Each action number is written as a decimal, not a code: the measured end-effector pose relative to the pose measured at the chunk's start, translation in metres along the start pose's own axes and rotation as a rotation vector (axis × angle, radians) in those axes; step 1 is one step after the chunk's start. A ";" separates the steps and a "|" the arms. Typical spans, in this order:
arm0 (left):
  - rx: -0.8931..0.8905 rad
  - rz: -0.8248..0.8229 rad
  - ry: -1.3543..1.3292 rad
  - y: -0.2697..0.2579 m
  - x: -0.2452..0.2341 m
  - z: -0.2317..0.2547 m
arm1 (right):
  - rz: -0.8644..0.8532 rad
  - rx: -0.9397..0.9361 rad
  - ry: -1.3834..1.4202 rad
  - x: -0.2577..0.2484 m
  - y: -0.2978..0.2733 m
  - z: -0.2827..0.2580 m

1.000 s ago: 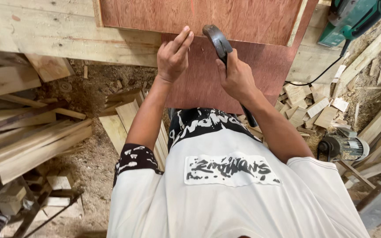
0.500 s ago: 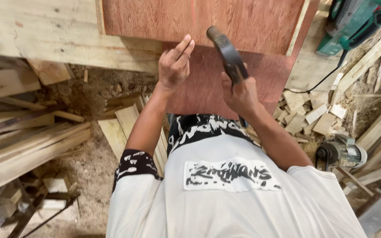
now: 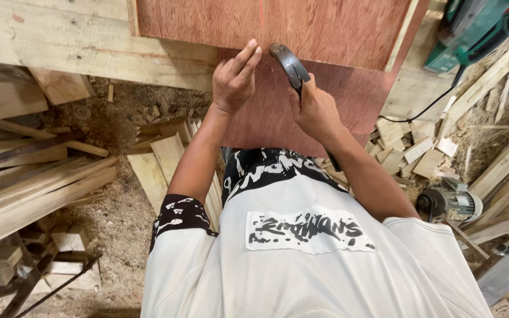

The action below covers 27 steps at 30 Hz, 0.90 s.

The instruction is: The person takes nails from a small container and hammers them into a piece of plywood to attach it to a wooden frame.

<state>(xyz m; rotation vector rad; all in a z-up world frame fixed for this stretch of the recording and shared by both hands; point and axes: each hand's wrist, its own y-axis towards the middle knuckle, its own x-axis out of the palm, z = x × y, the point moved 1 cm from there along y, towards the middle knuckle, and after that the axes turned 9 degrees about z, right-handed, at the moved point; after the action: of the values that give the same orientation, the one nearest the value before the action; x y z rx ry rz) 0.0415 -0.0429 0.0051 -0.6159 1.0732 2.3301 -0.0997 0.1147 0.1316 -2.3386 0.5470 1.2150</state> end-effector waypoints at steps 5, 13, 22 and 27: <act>-0.030 0.015 0.002 -0.004 0.009 -0.001 | -0.030 0.074 0.064 -0.007 -0.008 -0.006; -0.021 0.014 -0.002 -0.006 0.010 -0.003 | 0.050 -0.023 0.029 -0.014 0.005 -0.008; -0.004 0.044 -0.002 0.005 0.006 -0.004 | 0.028 0.008 0.014 -0.021 0.002 -0.006; -0.019 0.044 -0.039 -0.016 0.014 -0.005 | 0.207 -0.051 0.283 -0.048 -0.038 -0.012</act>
<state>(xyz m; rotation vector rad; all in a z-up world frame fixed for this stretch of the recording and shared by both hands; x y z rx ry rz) 0.0412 -0.0346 -0.0146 -0.5564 1.0585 2.3825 -0.0970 0.1458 0.1857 -2.5666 0.8820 0.9958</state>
